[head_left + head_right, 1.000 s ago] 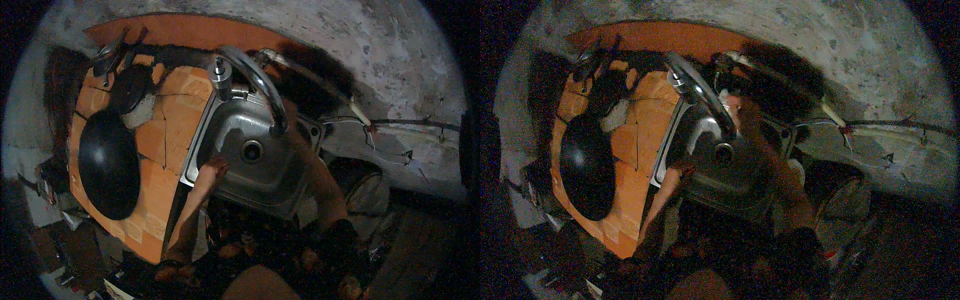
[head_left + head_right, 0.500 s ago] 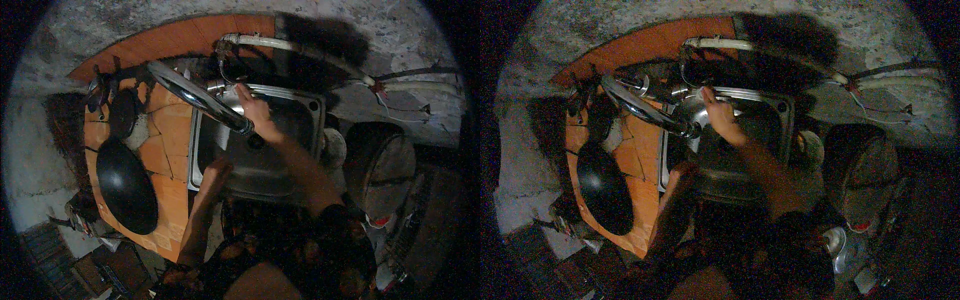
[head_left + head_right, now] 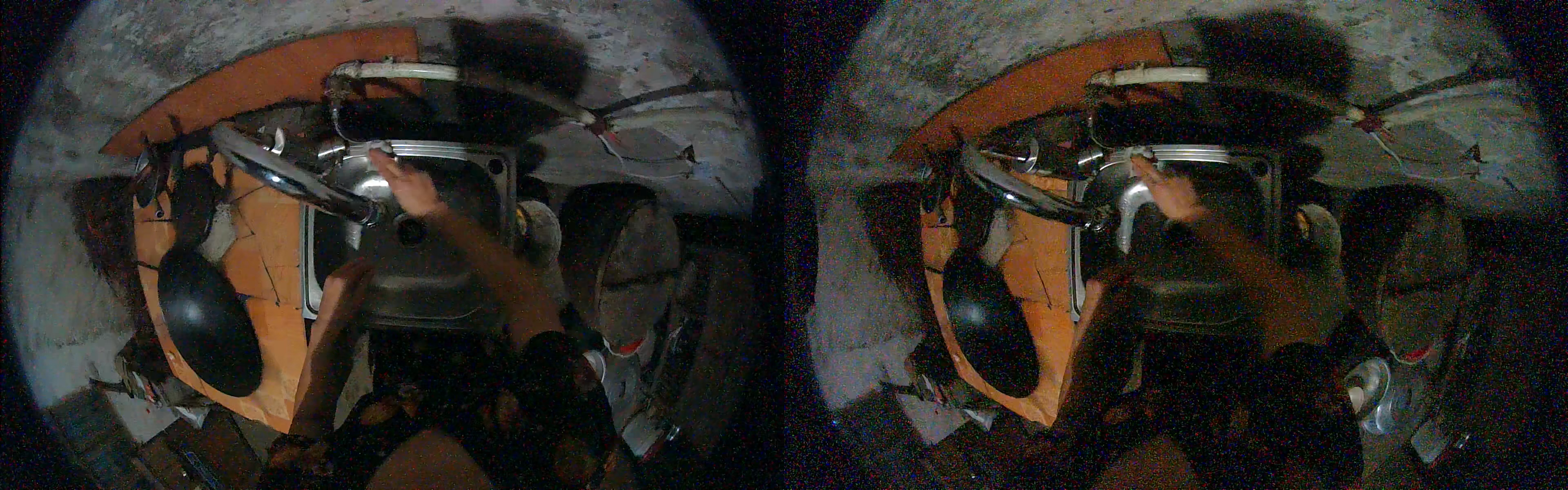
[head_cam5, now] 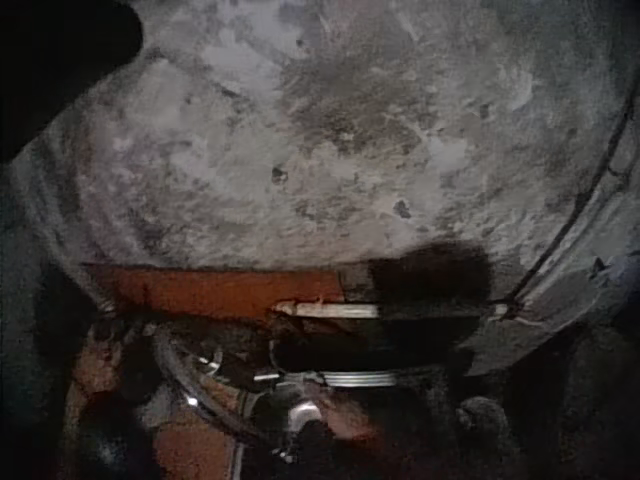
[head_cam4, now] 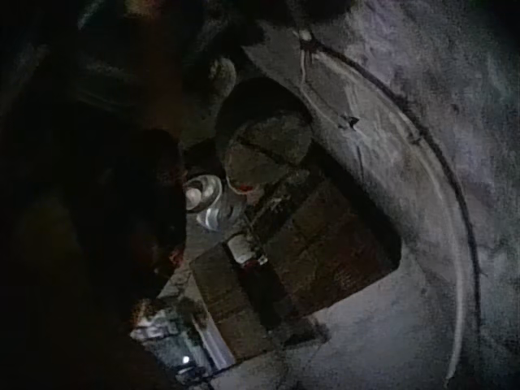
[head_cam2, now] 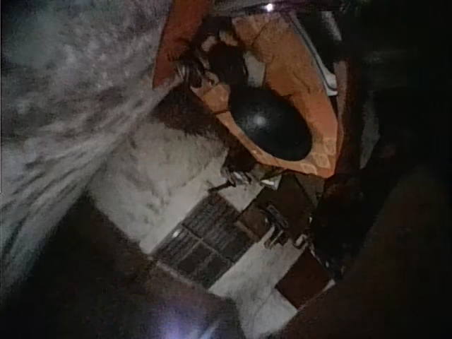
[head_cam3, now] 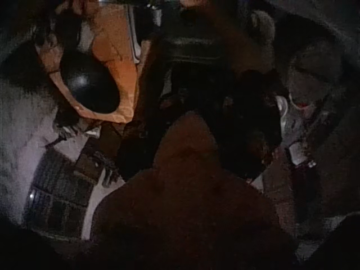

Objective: The person rinses a white cloth under a faucet, wipes the edges and interior surfaces of a metal sink, and then rinses the cloth again.

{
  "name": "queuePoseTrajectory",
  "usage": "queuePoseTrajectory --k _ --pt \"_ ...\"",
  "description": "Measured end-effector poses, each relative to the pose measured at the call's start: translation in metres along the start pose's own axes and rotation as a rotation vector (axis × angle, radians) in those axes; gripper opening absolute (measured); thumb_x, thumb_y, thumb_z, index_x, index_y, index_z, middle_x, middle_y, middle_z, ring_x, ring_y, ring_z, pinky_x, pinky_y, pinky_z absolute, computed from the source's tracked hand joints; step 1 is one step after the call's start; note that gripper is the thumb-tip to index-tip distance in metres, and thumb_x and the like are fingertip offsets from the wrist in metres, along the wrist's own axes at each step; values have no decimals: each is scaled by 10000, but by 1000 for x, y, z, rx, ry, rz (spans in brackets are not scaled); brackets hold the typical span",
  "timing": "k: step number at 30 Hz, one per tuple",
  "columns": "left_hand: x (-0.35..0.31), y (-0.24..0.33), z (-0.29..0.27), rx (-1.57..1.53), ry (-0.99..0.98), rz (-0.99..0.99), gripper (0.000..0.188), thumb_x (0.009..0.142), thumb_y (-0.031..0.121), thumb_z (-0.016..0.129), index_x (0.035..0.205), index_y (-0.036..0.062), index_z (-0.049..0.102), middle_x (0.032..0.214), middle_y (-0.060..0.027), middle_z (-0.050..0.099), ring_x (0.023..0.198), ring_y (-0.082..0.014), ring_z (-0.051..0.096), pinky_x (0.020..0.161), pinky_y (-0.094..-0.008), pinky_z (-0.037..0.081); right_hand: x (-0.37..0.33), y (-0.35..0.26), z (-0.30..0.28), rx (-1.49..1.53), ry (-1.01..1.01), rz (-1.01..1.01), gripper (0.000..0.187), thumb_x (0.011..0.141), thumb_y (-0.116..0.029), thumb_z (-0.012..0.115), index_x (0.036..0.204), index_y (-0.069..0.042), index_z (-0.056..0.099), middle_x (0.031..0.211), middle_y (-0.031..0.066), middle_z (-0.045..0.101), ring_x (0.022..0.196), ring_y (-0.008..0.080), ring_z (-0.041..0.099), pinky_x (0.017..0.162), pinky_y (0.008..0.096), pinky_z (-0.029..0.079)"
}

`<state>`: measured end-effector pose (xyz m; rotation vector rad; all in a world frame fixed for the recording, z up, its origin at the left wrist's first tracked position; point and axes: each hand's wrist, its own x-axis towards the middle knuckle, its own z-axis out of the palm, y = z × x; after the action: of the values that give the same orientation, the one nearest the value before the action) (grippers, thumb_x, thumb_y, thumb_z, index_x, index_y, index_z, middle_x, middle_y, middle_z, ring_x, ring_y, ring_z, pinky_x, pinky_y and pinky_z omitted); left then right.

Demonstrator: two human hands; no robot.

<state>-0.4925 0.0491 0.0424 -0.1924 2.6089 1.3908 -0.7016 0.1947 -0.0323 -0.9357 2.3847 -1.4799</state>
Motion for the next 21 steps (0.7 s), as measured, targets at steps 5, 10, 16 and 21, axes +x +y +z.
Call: queuePoseTrajectory --k 5,10,16,21 --pt "8 14 2 381 -68 215 153 817 101 557 933 17 609 880 -171 590 790 -354 585 680 -376 478 25 -12 17 -370 -144 -117 400 941 -283 336 1324 -179 385 1407 63 322 1128 289 475 962 336 391" --pt "8 23 1 214 -21 124 146 825 110 558 917 12 613 871 -172 588 758 -340 596 643 -380 479 -14 11 -17 -550 205 -141 422 832 -114 457 1253 -127 432 1322 124 404 1023 298 537 858 362 455" --pt "13 27 -1 280 -56 55 157 823 120 584 932 13 621 895 -144 612 750 -285 615 653 -338 479 -29 -12 -64 -326 348 261 189 732 3 534 907 -67 551 926 157 577 767 358 567 623 392 462" --pt "57 27 37 -638 321 33 283 886 269 567 1015 18 591 911 -7 589 838 -104 519 760 -263 418 -45 -27 -35 121 95 -30 128 708 24 612 814 -38 575 697 59 587 618 195 603 533 315 454"
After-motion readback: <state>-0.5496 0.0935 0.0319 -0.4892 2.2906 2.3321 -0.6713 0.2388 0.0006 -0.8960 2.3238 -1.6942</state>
